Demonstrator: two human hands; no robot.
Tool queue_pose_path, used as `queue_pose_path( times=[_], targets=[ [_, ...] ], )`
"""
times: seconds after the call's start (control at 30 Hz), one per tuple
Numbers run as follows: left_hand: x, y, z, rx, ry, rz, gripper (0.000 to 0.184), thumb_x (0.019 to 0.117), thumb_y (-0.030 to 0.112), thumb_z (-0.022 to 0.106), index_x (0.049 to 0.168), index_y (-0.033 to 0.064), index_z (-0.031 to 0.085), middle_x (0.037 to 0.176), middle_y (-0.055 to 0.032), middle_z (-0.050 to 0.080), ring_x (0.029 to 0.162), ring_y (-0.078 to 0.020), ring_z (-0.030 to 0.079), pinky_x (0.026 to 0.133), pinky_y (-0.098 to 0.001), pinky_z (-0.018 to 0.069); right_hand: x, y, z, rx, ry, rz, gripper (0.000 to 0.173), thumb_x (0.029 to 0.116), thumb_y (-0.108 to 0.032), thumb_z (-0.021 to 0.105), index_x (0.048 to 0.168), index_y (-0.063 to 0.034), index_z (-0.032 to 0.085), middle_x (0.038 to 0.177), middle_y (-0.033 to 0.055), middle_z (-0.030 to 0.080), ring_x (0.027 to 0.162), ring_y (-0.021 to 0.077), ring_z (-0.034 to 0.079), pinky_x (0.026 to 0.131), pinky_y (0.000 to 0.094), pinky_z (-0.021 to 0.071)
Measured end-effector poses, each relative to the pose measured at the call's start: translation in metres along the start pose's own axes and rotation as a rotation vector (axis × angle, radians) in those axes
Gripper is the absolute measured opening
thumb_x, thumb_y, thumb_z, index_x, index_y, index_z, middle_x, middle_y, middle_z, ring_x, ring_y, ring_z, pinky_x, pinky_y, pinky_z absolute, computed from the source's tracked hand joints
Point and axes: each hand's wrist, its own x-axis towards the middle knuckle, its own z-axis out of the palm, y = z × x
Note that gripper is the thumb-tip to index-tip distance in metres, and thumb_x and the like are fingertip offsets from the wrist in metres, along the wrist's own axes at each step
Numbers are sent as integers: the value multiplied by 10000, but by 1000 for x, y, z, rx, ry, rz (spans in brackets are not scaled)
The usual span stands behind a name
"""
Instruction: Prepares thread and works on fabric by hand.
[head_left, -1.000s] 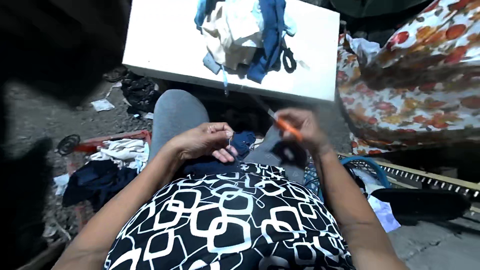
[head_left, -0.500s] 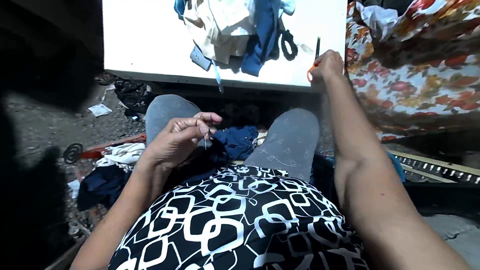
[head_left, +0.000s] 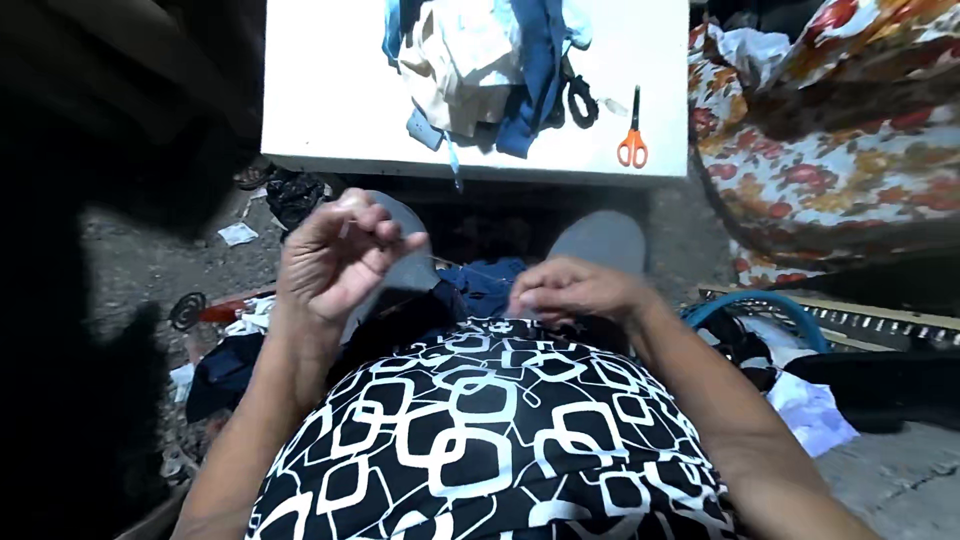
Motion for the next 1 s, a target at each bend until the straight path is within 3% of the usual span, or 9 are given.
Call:
queue_pose_path(
  times=[0.07, 0.17, 0.33, 0.57, 0.67, 0.8, 0.9, 1.0],
  targets=[
    [-8, 15, -6, -88, 22, 58, 267, 1056, 172, 446, 827, 162, 583, 735, 58, 553, 689, -40, 583, 689, -174, 529, -40, -17, -13, -34, 157, -48, 242, 1056, -246, 510, 925, -137, 682, 619, -124, 499, 505, -43, 425, 460, 141, 357],
    [-25, 34, -27, -133, 46, 148, 280, 1066, 188, 390, 828, 177, 537, 700, 77, 496, 603, 8, 502, 573, -100, 437, -101, -34, -31, -37, 416, -124, 249, 1033, -332, 562, 860, -192, 674, 602, -128, 499, 486, -43, 421, 441, 138, 352],
    [-47, 65, -40, -234, 74, 301, 265, 1037, 138, 433, 823, 117, 588, 699, 50, 545, 583, -17, 524, 555, -128, 463, -181, -43, -44, -90, 690, -285, 241, 1006, -299, 559, 820, -216, 687, 609, -131, 510, 474, -37, 414, 435, 136, 356],
    [-81, 102, -59, -229, 95, 426, 237, 1015, 105, 468, 835, 72, 619, 692, 30, 573, 597, -25, 571, 573, -131, 496, -244, -29, -54, -57, 848, -315, 255, 999, -313, 585, 790, -203, 680, 572, -117, 484, 447, -23, 405, 426, 140, 360],
    [-95, 122, -70, -170, 224, 493, 312, 1038, 139, 380, 807, 83, 582, 665, 18, 562, 578, -33, 575, 542, -129, 492, -267, -17, -60, -67, 919, -289, 263, 994, -308, 561, 772, -212, 666, 566, -115, 470, 438, -22, 379, 424, 137, 343],
    [-117, 150, -119, -269, 257, 568, 349, 1059, 159, 340, 850, 29, 588, 706, -29, 602, 597, -60, 614, 556, -138, 529, -290, -12, -67, -69, 902, -260, 271, 977, -348, 609, 754, -206, 670, 547, -109, 457, 427, -12, 376, 416, 149, 338],
    [-137, 163, -160, -230, 216, 552, 311, 1058, 163, 392, 910, 12, 621, 770, -57, 646, 683, -98, 660, 640, -192, 572, -292, -12, -65, -105, 894, -249, 246, 957, -379, 651, 773, -222, 692, 575, -107, 511, 448, -13, 423, 425, 150, 374],
    [-132, 147, -118, -112, 370, 450, 363, 1064, 188, 345, 821, 98, 599, 679, 31, 598, 588, -3, 592, 542, -109, 493, -282, -16, -57, -146, 960, -202, 215, 976, -336, 636, 823, -212, 722, 619, -100, 566, 469, -16, 450, 440, 141, 396]
  ],
)
